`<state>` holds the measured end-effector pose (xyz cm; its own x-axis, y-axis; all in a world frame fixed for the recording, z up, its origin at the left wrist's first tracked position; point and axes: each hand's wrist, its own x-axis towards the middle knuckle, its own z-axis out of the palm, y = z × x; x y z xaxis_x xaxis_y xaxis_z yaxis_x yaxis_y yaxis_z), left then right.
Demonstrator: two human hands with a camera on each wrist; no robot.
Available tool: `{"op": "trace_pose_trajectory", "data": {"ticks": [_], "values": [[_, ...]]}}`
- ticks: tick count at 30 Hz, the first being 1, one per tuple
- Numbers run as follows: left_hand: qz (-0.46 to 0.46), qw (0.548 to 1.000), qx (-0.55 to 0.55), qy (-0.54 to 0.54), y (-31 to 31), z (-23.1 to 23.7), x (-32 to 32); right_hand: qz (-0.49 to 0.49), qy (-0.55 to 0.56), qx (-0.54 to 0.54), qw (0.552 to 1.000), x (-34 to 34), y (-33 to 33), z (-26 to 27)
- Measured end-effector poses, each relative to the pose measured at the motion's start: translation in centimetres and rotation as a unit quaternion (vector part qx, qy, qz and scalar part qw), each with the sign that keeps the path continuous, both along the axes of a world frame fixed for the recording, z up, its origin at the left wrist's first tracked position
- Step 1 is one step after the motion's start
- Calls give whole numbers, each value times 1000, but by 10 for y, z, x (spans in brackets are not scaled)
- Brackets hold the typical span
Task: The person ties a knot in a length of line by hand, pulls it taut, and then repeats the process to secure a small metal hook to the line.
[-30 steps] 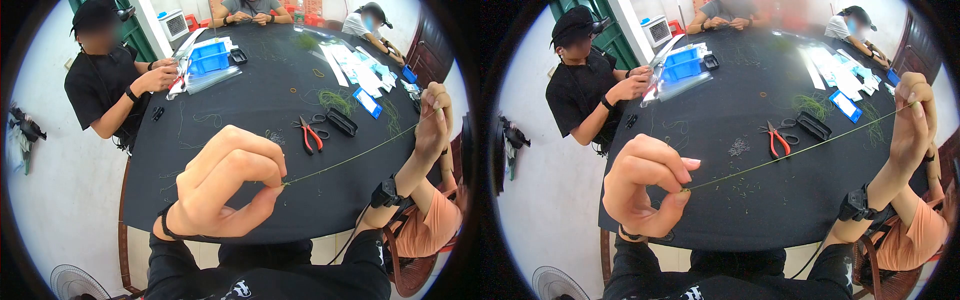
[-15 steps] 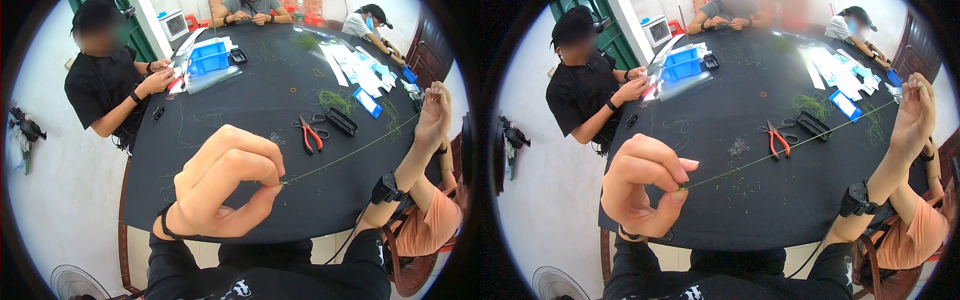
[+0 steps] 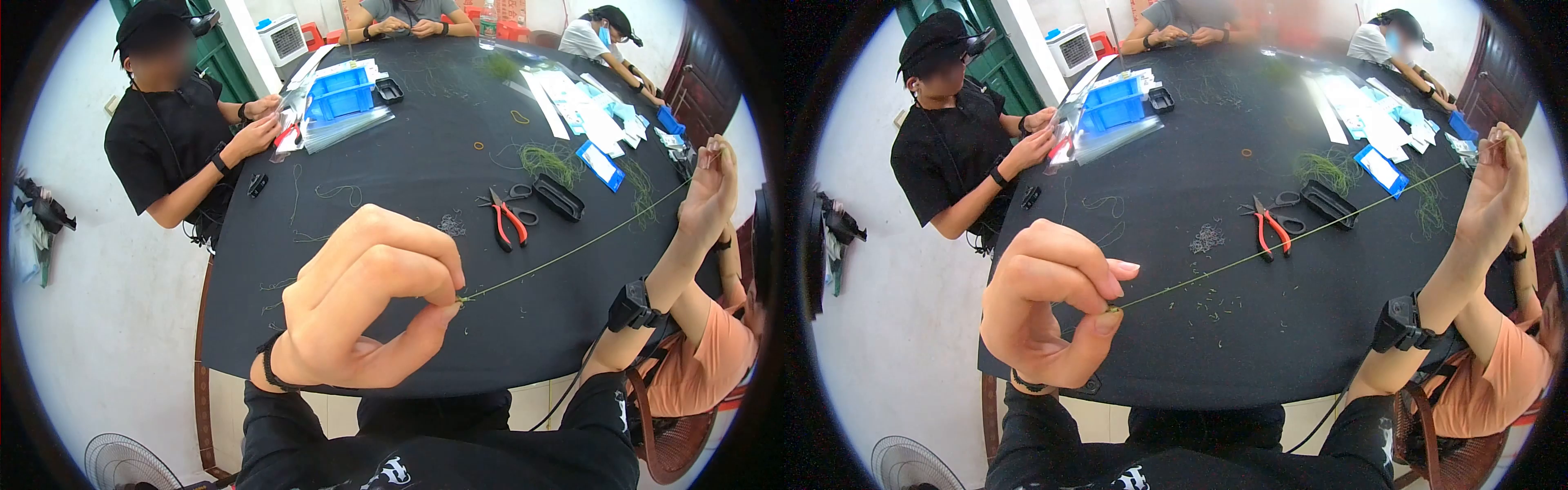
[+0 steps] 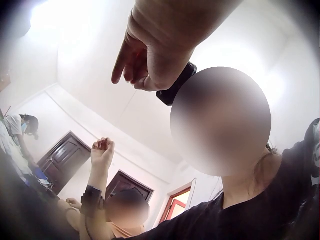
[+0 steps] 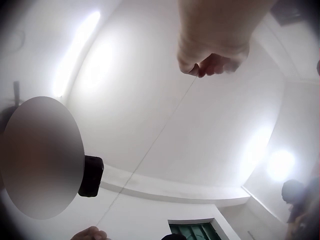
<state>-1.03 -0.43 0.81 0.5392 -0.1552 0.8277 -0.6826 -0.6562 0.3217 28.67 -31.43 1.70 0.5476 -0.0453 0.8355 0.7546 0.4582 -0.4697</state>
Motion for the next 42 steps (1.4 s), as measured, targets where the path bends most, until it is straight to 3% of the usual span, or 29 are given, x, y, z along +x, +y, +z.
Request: {"op": "trace_pose_trajectory", "data": {"ticks": [14, 20, 25, 30, 36, 40, 42], "values": [[-6, 1000, 3, -5, 1, -1, 0, -88, 1, 85, 992, -9, 8, 3], [7, 1000, 15, -10, 2, -1, 0, -67, -9, 70, 995, 6, -8, 3], [12, 1000, 11, 1, 2, -1, -2, -137, -57, 65, 987, -7, 1, -4], [23, 1000, 6, -3, 2, -1, -4, -63, -65, 46, 995, 47, -55, -10], [18, 1000, 1, -9, 0, -1, -3, -116, -113, -11, 987, 64, -67, -21], [16, 1000, 0, -15, -1, 0, -4, -59, -52, -3, 997, 52, -61, -8], [12, 1000, -6, -14, -1, -1, -5, -81, -28, 7, 996, 44, -51, -6]]}}
